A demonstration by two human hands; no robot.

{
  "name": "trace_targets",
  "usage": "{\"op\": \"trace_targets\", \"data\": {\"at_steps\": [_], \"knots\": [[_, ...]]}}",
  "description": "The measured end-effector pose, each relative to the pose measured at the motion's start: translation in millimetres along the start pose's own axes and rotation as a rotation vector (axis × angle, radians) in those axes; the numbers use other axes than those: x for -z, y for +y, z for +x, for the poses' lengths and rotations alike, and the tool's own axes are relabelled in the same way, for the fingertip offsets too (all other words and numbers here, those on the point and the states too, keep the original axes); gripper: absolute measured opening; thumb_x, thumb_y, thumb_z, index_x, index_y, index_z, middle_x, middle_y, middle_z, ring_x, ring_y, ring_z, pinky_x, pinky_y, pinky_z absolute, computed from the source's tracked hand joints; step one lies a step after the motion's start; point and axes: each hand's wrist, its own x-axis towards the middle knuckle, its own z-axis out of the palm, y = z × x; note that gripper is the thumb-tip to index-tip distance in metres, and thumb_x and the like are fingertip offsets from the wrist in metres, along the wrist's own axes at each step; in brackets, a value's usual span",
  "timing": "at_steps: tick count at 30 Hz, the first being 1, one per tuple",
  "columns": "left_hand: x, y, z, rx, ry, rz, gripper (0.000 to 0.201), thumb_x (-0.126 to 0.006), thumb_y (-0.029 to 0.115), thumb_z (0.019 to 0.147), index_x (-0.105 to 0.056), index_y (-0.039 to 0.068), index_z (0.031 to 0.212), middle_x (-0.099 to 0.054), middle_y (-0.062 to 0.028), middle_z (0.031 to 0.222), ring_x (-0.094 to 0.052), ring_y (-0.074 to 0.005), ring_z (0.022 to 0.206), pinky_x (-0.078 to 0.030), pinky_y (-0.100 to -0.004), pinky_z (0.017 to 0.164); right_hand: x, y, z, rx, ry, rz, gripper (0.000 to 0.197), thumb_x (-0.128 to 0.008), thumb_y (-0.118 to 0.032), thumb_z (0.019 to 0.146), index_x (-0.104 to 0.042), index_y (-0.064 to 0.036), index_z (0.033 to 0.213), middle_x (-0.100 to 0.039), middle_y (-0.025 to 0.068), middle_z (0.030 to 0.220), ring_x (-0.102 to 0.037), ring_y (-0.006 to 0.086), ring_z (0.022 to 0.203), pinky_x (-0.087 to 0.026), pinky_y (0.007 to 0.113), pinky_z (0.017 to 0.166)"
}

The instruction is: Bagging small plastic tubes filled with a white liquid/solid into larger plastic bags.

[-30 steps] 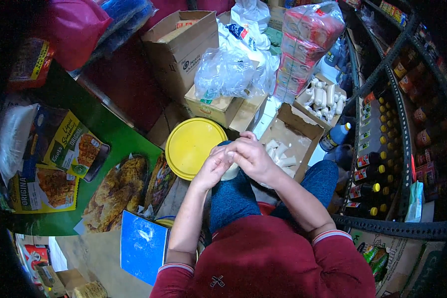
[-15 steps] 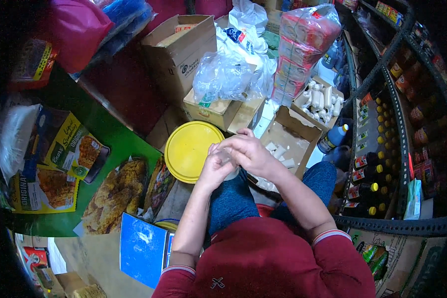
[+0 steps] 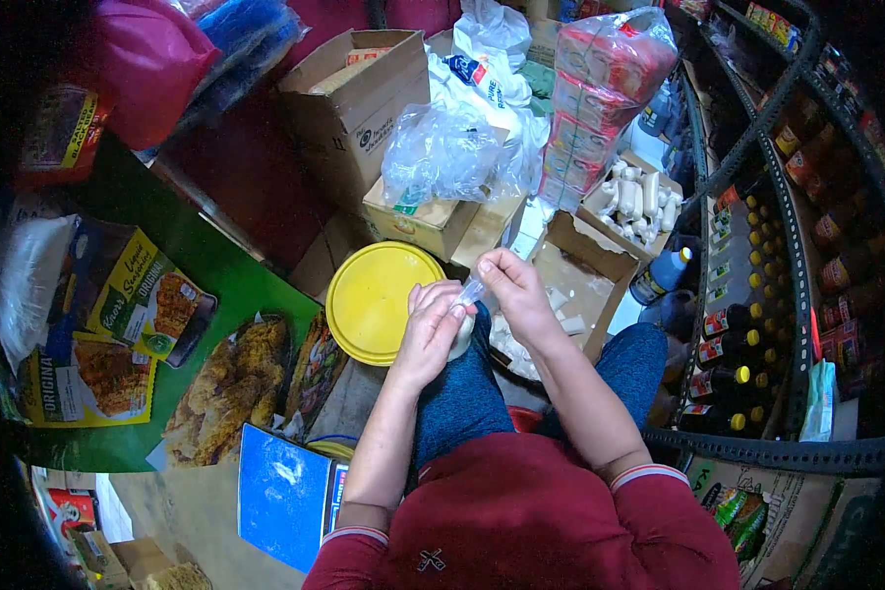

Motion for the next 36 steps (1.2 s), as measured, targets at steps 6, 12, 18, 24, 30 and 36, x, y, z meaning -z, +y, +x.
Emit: {"op": "trace_targets", "data": {"at_steps": [6,12,18,24,30,36], "knots": [[2.2,5.3,-4.7,-0.036,0.131,-0.042,0.019,-0.048,0.015,0.095,-0.062,0.002,0.091,-0.061,-0.0135,0.095,-0.058,-0.0292,0.093,-0.042,-0.0386,0.088,1.3,-10.6,-4.2,-0.034,-0.14,0.157,0.014,-0.055,-0.016,0.095,-0.06,-0.0042,0.1,-0.061,0.0002,0.092,-0.055,0.0074,0.085,-0.043,0.024,0.077],[7.4,25.2,10.5,-0.022,0.303,-0.691,0.025,-0.046,0.025,0.099,-0.053,0.003,0.089,-0.055,-0.0074,0.083,-0.054,-0.0205,0.082,-0.043,-0.0361,0.085,26.6,34.9,-32.1,-0.215,-0.213,0.14,0.047,-0.049,-0.04,0.097,-0.049,-0.0032,0.127,-0.059,0.0079,0.117,-0.055,0.0183,0.109,-0.044,0.036,0.094],[6.5,33.4,15.5,-0.06,0.312,-0.942,0.027,-0.049,0.03,0.098,-0.05,0.006,0.085,-0.05,-0.0059,0.079,-0.051,-0.0193,0.08,-0.041,-0.0382,0.086,5.6,39.6,-75.2,-0.761,-0.573,0.953,0.072,-0.026,-0.061,0.095,-0.048,-0.0019,0.128,-0.062,0.0211,0.107,-0.063,0.03,0.095,-0.045,0.049,0.092],[18.7,35.8,11.7,0.202,0.39,-1.063,0.021,-0.053,0.027,0.096,-0.054,0.008,0.088,-0.057,-0.0096,0.118,-0.053,-0.0209,0.106,-0.041,-0.0357,0.097,1.3,24.5,-80.8,0.254,0.078,-0.336,0.062,-0.067,-0.044,0.084,-0.047,-0.0005,0.123,-0.058,0.0159,0.106,-0.057,0.0297,0.096,-0.045,0.043,0.09],[3.8,30.2,12.1,0.156,0.385,-1.307,0.021,-0.053,0.028,0.097,-0.053,0.009,0.089,-0.058,-0.0074,0.099,-0.054,-0.0219,0.105,-0.045,-0.0388,0.096,7.0,42.4,-75.2,-0.005,0.064,0.217,0.066,-0.063,-0.047,0.086,-0.042,-0.0041,0.131,-0.054,0.012,0.111,-0.055,0.0284,0.102,-0.044,0.039,0.091],[3.8,27.4,4.4,0.205,0.359,-1.178,0.02,-0.051,0.026,0.098,-0.054,0.008,0.089,-0.059,-0.0084,0.103,-0.054,-0.0226,0.103,-0.044,-0.0374,0.094,20.4,28.5,-72.7,-0.459,-0.29,0.927,0.047,-0.057,-0.033,0.093,-0.046,-0.0049,0.13,-0.054,0.0103,0.117,-0.053,0.024,0.112,-0.041,0.037,0.097]]}}
